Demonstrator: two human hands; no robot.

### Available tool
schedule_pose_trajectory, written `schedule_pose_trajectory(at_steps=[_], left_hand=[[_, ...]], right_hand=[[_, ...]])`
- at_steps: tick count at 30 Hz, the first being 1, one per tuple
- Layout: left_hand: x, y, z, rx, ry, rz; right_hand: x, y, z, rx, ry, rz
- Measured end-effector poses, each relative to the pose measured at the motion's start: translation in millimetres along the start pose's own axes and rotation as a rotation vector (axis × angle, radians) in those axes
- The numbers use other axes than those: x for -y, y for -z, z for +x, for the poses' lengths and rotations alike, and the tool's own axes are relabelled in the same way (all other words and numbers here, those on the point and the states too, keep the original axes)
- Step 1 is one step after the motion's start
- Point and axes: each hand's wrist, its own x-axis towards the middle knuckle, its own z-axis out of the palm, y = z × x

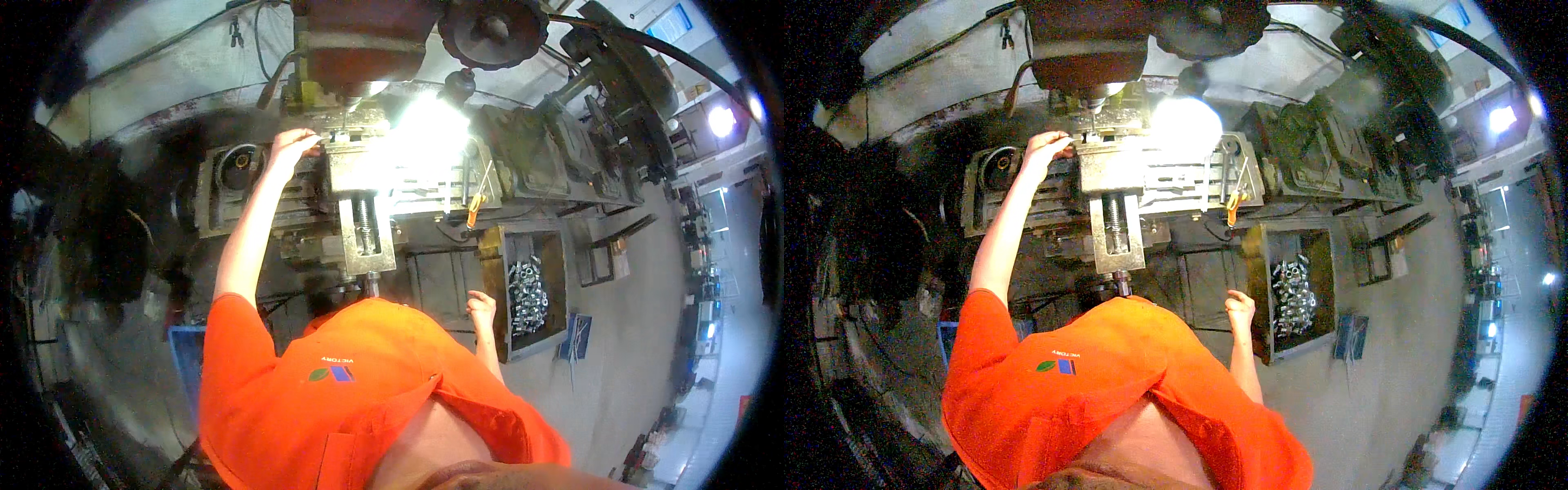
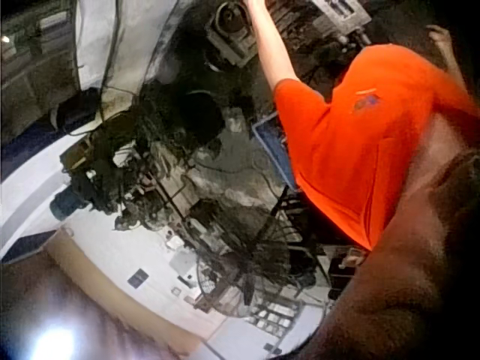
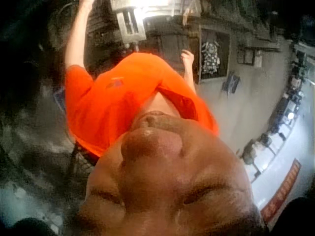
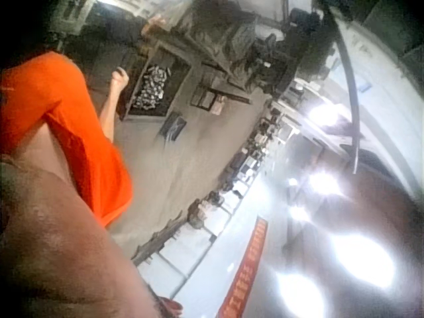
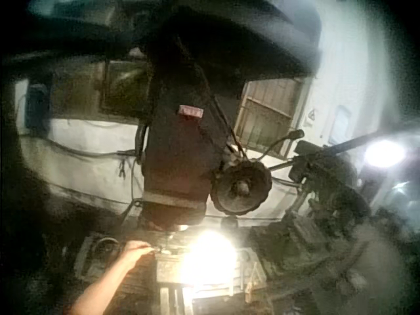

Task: The person operates a milling machine, repeatedly loading small metal parts into the machine, adjusting controls, and removing the processed parts. The person places the finished parts into a blue bin.

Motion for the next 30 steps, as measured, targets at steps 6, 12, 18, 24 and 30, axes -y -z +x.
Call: schedule_pose_trajectory(at_steps=[6, 12, 18, 24, 30], left_hand=[[8.1, -3.8, 5.4, 0.053, -0.009, -0.070], [20.8, -0.1, 16.7, 0.022, 0.035, 0.022], [21.8, -3.1, 17.8, -0.003, -0.066, 0.106], [31.7, 1.3, 19.9, 0.001, -0.033, 0.023], [30.0, -6.5, 17.4, -0.068, -0.041, 0.085]], right_hand=[[11.4, -2.0, -21.1, -0.025, -0.079, -0.035], [8.8, -10.7, -23.5, 0.052, -0.072, -0.035], [9.3, -13.2, -31.4, 0.081, -0.081, -0.170], [3.8, -13.8, -33.1, 0.118, -0.067, -0.178], [-9.2, -16.1, -28.8, 0.174, -0.067, -0.212]])
